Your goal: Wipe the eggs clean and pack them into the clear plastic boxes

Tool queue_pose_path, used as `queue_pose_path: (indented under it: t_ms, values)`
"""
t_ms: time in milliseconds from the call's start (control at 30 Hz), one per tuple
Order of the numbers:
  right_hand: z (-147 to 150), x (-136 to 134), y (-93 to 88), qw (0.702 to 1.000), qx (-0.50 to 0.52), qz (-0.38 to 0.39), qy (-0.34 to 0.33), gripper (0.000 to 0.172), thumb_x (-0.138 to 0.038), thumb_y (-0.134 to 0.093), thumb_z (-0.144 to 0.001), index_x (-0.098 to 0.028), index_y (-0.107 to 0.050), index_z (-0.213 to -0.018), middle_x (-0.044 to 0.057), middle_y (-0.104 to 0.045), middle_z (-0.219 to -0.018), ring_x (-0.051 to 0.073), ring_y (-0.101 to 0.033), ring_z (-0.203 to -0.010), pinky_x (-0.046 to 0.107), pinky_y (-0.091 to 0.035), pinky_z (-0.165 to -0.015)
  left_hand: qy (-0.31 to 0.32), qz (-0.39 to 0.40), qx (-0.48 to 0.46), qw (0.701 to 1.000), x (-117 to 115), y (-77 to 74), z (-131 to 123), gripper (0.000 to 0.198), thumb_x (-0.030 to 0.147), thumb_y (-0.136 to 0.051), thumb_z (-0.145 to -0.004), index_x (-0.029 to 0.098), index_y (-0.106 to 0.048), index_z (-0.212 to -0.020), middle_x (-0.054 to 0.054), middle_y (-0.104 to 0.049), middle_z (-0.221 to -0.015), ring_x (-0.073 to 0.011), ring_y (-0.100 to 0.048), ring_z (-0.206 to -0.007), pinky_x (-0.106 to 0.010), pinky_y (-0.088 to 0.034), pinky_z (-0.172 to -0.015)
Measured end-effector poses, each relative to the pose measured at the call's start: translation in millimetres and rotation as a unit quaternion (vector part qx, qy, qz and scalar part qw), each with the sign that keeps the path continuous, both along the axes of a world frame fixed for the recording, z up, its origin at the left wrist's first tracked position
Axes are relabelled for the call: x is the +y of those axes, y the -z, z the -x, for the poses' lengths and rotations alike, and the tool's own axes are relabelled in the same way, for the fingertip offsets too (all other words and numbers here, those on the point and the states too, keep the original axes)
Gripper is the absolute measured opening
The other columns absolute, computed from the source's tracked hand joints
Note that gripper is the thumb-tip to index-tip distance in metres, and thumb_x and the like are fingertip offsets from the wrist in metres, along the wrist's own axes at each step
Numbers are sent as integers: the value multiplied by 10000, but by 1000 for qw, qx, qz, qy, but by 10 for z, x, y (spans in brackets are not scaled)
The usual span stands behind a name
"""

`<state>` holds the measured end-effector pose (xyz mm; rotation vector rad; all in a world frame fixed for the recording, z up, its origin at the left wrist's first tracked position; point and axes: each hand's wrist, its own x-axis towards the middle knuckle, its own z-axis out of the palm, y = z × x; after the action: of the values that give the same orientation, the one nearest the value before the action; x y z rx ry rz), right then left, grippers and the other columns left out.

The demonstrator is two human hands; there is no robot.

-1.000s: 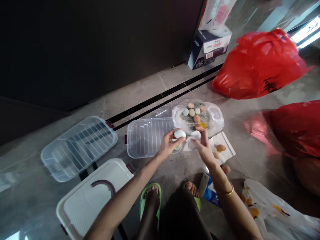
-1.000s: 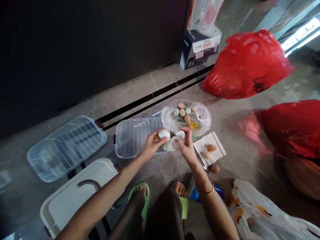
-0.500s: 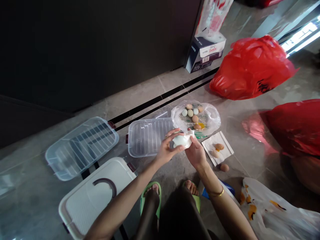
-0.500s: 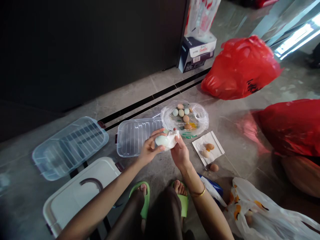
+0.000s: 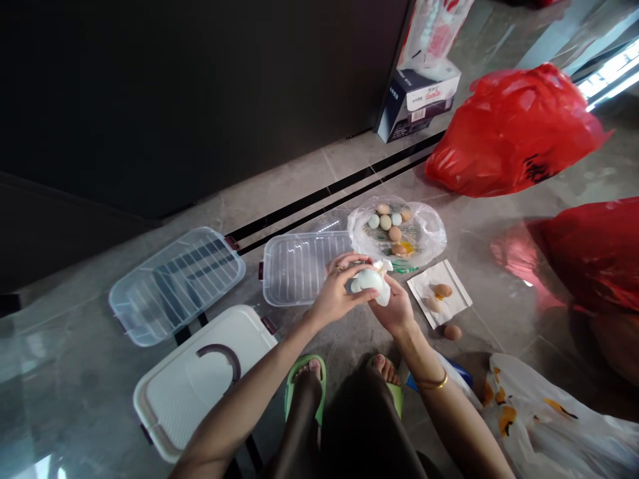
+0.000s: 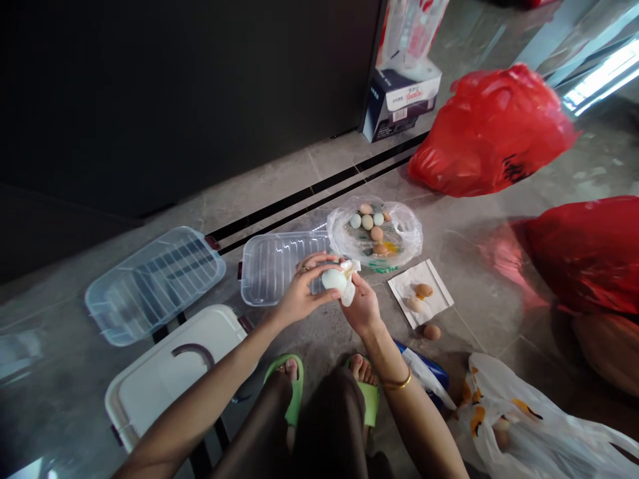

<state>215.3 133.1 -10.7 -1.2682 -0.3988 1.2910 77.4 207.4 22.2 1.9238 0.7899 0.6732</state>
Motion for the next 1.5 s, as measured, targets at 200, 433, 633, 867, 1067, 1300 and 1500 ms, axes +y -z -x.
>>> queue_pose_path:
  t_ms: [200,433,633,867,1067,1300,1500]
  values:
    - [69,-33,-28,979,197,50,31,285,-474,-617,-857,-268,-669,-1048,-25,-749,-1024,142,-704,-900,270,-588,-802,50,-139,121,982,0,-29,-26,469,419,-772,-785,341,-656,-1233,-46,-572,-1388,-303,-399,-1362,-523,-221,-1164]
    - [84,-23,-204,969,241,63,9,288,-492,-622,-854,-248,-671,-999,-19,-754,-900,164,-709,-807,289,-599,-733,31,-19,35,999,-48,41,-8,575,424,-697,-850,308,-536,-1390,-95,-517,-1456,-288,-414,-1386,-471,-299,-1156]
    - [134,-56,-245,975,220,32,-22,376,-480,-656,-855,-312,-590,-1185,-34,-732,-1000,152,-717,-810,292,-596,-761,24,164,-17,986,-56,91,0,852,386,-727,-814,207,-312,-1535,-155,-525,-1454,-294,-522,-1316,-420,-434,-1081]
    - [113,-45,-283,977,211,30,-19,393,-493,-744,-768,-304,-607,-1084,-49,-725,-936,140,-710,-789,270,-590,-741,45,191,-12,981,-4,-33,2,621,347,-735,-806,206,-547,-1381,-125,-621,-1335,-280,-589,-1223,-366,-502,-997]
    - [-14,-13,-384,958,267,84,-67,503,-690,-586,-803,-221,-650,-972,23,-736,-827,209,-716,-792,337,-597,-681,114,122,21,986,-21,-28,53,667,356,-714,-829,261,-480,-1446,-121,-588,-1312,-287,-529,-1248,-418,-475,-1030]
    - [146,-19,-381,975,217,55,-3,285,-471,-649,-859,-272,-614,-1060,-42,-706,-857,130,-669,-687,264,-578,-684,45,39,73,996,-64,66,-25,741,428,-736,-808,279,-446,-1473,-111,-610,-1207,-295,-525,-1188,-478,-399,-1078]
    - [165,15,-353,984,170,45,14,253,-503,-576,-901,-267,-588,-993,-47,-661,-750,133,-625,-618,246,-538,-598,7,-17,68,998,-145,101,-55,655,380,-648,-883,261,-417,-1484,-119,-607,-1297,-290,-510,-1246,-454,-391,-1080]
